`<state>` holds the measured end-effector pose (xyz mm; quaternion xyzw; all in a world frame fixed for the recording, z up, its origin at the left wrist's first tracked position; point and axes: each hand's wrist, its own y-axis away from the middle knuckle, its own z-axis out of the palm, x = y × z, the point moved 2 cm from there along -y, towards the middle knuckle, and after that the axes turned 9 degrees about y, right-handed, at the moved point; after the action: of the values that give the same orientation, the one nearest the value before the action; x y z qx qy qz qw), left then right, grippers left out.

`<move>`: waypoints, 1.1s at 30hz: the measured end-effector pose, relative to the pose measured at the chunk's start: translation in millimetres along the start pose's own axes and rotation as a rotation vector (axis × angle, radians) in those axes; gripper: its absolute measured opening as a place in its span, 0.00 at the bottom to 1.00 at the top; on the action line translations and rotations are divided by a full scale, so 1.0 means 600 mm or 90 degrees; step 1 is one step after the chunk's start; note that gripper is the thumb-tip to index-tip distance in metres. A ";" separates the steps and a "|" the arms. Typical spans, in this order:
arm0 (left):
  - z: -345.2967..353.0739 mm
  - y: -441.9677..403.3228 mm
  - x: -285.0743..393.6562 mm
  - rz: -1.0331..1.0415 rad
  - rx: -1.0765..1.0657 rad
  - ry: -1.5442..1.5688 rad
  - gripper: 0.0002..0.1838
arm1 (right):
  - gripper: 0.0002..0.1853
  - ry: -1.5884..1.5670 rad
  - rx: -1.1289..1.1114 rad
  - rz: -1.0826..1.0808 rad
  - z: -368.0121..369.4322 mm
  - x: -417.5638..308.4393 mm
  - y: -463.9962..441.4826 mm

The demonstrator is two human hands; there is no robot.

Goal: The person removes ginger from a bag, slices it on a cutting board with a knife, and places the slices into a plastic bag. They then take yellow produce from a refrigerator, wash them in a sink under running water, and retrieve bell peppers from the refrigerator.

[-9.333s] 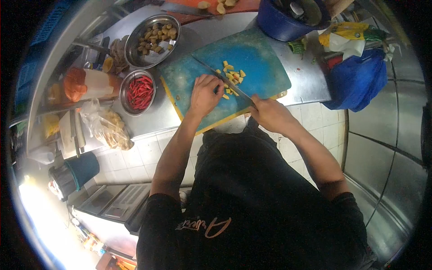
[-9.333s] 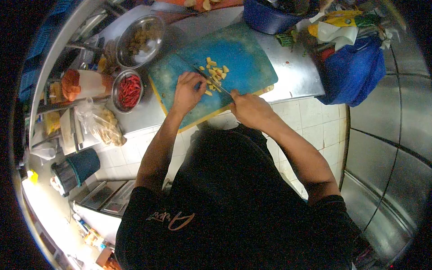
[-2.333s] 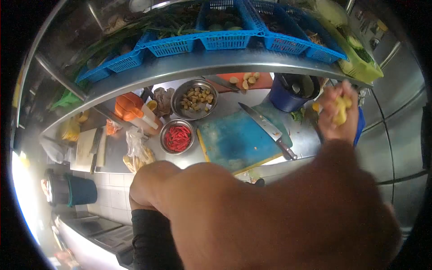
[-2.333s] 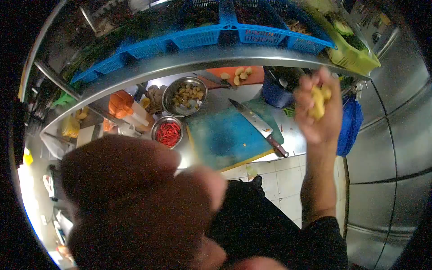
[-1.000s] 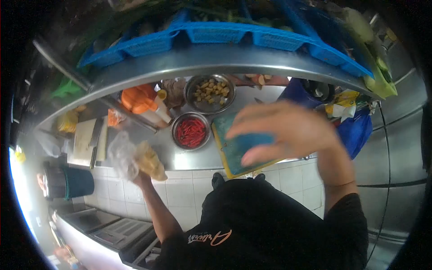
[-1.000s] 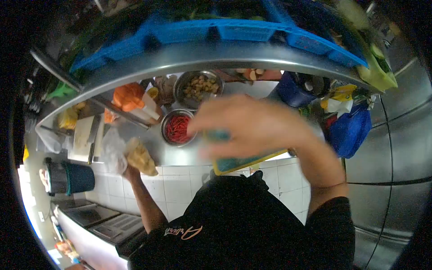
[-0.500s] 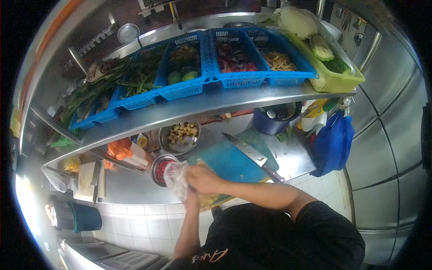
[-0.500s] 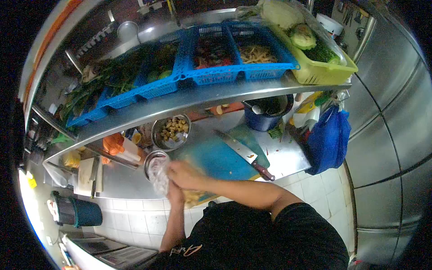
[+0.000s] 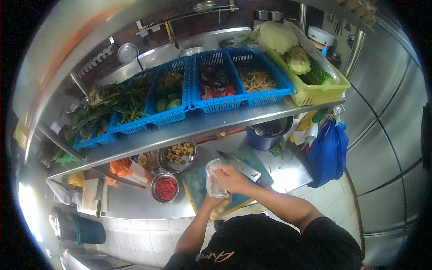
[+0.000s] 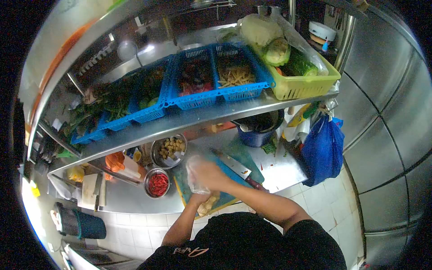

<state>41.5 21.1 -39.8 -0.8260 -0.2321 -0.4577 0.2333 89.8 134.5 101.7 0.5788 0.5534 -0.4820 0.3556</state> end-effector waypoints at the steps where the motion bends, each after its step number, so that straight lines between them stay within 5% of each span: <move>1: -0.011 -0.010 0.030 0.084 0.027 -0.074 0.25 | 0.12 -0.062 0.012 -0.001 -0.005 0.011 0.001; 3: -0.025 -0.021 0.073 0.246 0.096 -0.228 0.24 | 0.12 -0.047 0.013 -0.038 -0.025 -0.001 0.004; 7: 0.018 -0.012 -0.044 -0.015 0.103 0.229 0.24 | 0.13 -0.280 0.116 -0.085 -0.059 -0.059 0.017; 9: 0.037 -0.011 -0.085 -0.054 0.115 0.437 0.23 | 0.16 0.028 0.155 -0.233 -0.086 -0.116 0.042; 10: 0.032 -0.011 -0.084 0.021 0.048 0.213 0.21 | 0.18 0.184 0.173 -0.305 -0.091 -0.139 0.050; 12: 0.023 -0.009 -0.080 0.220 0.015 -0.260 0.19 | 0.24 0.207 -0.053 -0.405 -0.053 -0.149 0.073; 14: 0.027 -0.009 -0.077 0.218 0.016 -0.363 0.19 | 0.29 0.229 -0.214 -0.442 0.008 -0.163 0.101; 17: 0.039 -0.008 -0.071 0.213 0.016 -0.516 0.20 | 0.28 0.562 -0.141 -0.454 0.060 -0.083 0.093; 19: 0.038 -0.007 -0.047 0.149 0.016 -0.479 0.20 | 0.28 0.791 -0.168 -0.302 0.034 -0.018 0.059; 21: 0.015 -0.021 0.016 0.024 0.024 -0.302 0.19 | 0.20 0.733 -0.219 0.072 -0.001 0.061 0.043; 23: 0.004 -0.020 0.041 0.047 -0.004 -0.275 0.20 | 0.13 0.754 -0.412 0.024 -0.024 0.101 0.047; 26: -0.010 -0.020 0.057 0.093 -0.099 -0.226 0.18 | 0.10 0.691 -0.442 -0.033 -0.048 0.091 0.065; 30: -0.099 -0.006 0.139 0.174 -0.160 -0.064 0.15 | 0.09 0.618 -0.316 -0.095 -0.095 -0.003 0.088; 33: -0.163 -0.003 0.278 0.242 -0.226 0.143 0.08 | 0.07 0.680 -0.068 -0.424 -0.145 -0.102 0.108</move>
<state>56.3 -7.6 150.8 -0.8266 0.0382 -0.5280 0.1908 172.8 189.7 176.5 0.5175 0.8285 -0.1829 -0.1108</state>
